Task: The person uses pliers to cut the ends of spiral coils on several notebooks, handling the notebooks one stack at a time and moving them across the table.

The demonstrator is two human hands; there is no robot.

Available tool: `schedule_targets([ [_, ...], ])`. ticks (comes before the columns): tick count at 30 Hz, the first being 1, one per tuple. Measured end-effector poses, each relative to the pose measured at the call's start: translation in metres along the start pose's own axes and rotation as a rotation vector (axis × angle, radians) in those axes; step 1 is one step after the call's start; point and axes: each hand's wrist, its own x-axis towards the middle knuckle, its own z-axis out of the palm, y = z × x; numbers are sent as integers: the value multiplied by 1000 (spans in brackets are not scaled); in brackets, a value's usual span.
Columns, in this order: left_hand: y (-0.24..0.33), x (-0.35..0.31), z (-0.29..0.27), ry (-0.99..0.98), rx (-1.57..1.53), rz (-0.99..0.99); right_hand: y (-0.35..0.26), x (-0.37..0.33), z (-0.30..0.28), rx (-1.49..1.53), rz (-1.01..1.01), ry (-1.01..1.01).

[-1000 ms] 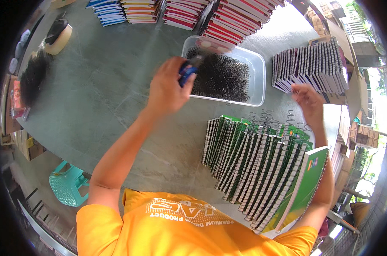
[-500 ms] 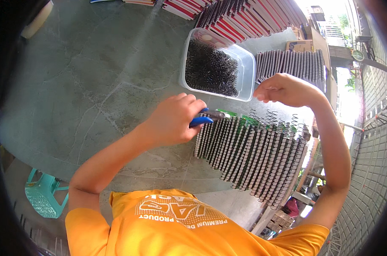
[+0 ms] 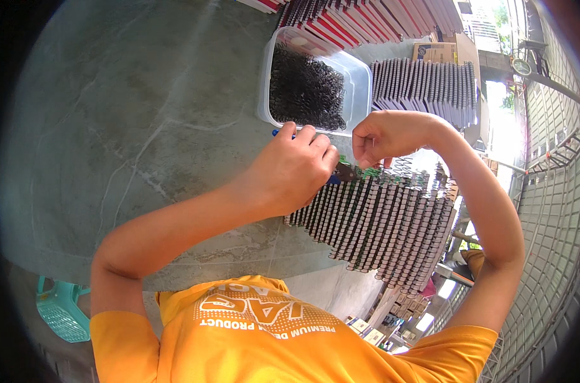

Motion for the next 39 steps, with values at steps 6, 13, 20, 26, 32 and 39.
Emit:
schedule_targets([
  [6,-4,3,2,59,38,27,8,-1,8,64,-14,52],
  [13,-6,2,1,37,-2,24,16,0,7,113,-72,14],
  [20,-4,5,3,-26,32,51,11,-3,6,81,-83,40],
  [26,-4,5,6,-131,-143,-40,9,-5,7,131,-48,22],
  [32,-6,5,-8,-10,-89,-24,11,-4,7,161,-39,28],
  [39,2,20,-8,28,94,41,14,-4,8,178,-40,41],
])
